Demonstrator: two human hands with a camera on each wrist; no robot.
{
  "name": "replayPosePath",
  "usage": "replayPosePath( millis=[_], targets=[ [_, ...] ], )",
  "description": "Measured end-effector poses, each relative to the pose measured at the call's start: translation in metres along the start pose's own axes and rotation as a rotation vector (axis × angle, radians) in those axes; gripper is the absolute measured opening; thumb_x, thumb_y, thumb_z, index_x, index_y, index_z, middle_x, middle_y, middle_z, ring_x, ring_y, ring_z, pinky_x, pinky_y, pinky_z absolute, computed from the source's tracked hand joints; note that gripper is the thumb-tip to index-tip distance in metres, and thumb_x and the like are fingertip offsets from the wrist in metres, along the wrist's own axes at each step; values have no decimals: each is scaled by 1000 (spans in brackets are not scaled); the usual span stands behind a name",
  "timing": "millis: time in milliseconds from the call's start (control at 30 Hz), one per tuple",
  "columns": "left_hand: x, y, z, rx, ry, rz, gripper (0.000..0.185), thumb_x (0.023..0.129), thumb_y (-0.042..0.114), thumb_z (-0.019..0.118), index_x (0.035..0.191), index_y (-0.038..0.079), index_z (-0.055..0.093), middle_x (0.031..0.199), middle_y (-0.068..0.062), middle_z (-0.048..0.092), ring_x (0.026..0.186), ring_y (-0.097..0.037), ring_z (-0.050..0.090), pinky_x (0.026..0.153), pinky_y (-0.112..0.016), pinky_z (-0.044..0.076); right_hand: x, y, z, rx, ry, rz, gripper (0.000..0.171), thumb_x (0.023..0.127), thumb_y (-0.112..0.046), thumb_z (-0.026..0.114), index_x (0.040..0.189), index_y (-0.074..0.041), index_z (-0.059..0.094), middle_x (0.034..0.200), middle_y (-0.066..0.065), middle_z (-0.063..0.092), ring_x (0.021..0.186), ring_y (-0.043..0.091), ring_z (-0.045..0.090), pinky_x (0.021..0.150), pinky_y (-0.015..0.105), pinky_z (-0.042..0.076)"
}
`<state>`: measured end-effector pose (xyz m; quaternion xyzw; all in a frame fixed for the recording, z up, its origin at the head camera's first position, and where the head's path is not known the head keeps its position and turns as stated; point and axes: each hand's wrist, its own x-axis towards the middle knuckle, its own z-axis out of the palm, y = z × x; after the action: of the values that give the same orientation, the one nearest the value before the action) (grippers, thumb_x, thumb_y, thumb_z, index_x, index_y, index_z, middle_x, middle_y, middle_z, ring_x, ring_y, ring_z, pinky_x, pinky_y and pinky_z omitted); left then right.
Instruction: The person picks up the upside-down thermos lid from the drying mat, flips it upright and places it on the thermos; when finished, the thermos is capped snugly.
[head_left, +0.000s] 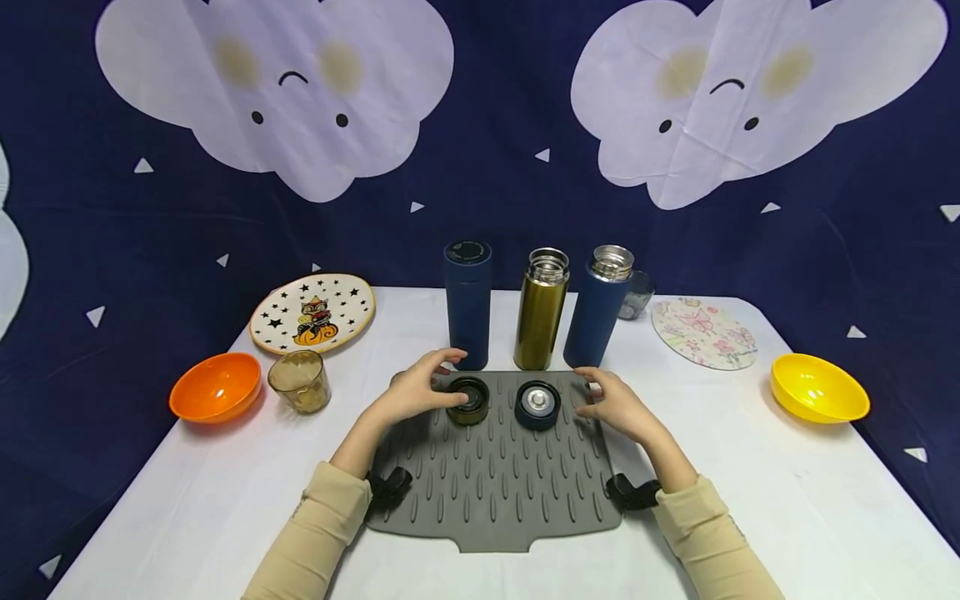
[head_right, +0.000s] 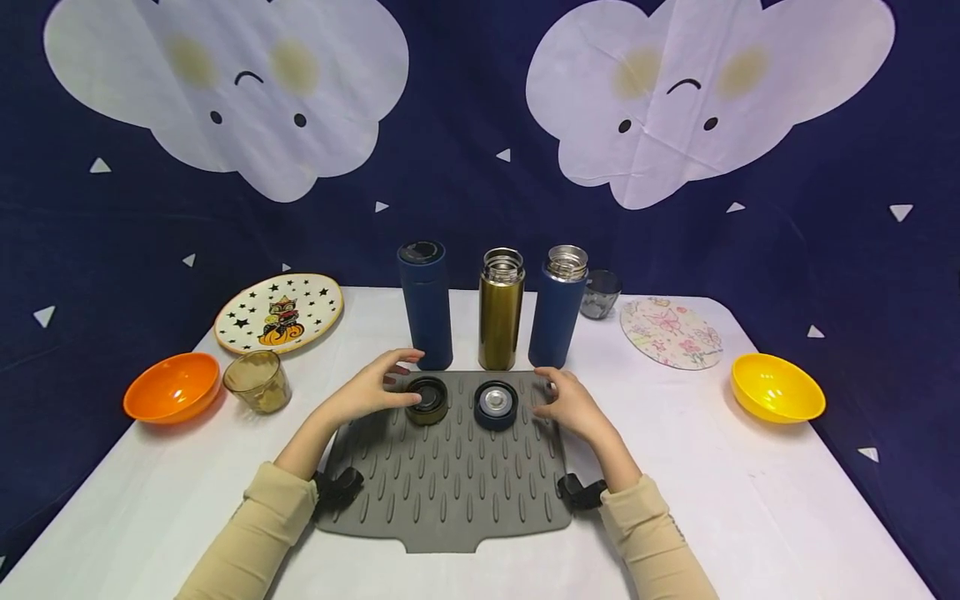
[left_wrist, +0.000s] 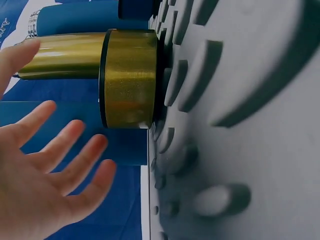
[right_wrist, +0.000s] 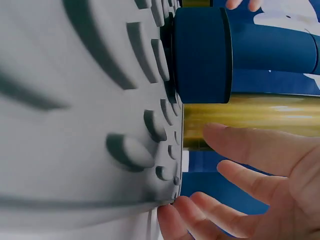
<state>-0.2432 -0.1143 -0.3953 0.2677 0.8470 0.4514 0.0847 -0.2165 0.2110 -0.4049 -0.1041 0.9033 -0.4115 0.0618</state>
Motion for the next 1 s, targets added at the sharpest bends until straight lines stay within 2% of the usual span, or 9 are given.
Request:
replayPosePath(
  millis=[167, 300, 533, 833, 1000],
  targets=[
    [-1, -3, 2, -12, -71, -43, 75, 79, 19, 72, 141, 3, 33, 134, -23, 38, 117, -40, 44, 92, -50, 40, 0, 2, -1, -27, -2, 12, 64, 75, -3, 70, 132, 6, 42, 127, 38, 39, 109, 52, 48, 88, 55, 42],
    [-1, -5, 5, -8, -94, -60, 77, 78, 17, 73, 141, 0, 32, 132, -24, 41, 116, -43, 46, 93, -50, 41, 2, 4, 0, -56, -21, 34, 65, 74, -4, 71, 131, 8, 42, 124, 37, 44, 105, 49, 51, 86, 53, 43],
    [1, -10, 11, 76, -88, -55, 76, 75, 18, 76, 138, -2, 38, 128, -21, 48, 107, -33, 50, 88, -46, 42, 2, 5, 0, -116, -36, 47, 67, 71, -3, 73, 129, 10, 44, 119, 35, 47, 98, 41, 54, 83, 49, 44],
    [4, -10, 15, 168, -64, -68, 78, 71, 18, 79, 136, -3, 41, 132, -22, 46, 115, -34, 48, 95, -48, 38, 2, 4, 1, -116, -33, 77, 67, 69, 0, 74, 129, 10, 45, 119, 35, 45, 91, 35, 57, 78, 45, 46],
    [5, -9, 18, 192, -35, -91, 75, 71, 23, 80, 134, 0, 45, 129, -19, 49, 112, -32, 50, 92, -47, 40, 1, 3, 1, -122, -34, 78, 68, 69, 0, 74, 129, 10, 44, 119, 35, 45, 91, 36, 58, 78, 45, 47]
  ],
)
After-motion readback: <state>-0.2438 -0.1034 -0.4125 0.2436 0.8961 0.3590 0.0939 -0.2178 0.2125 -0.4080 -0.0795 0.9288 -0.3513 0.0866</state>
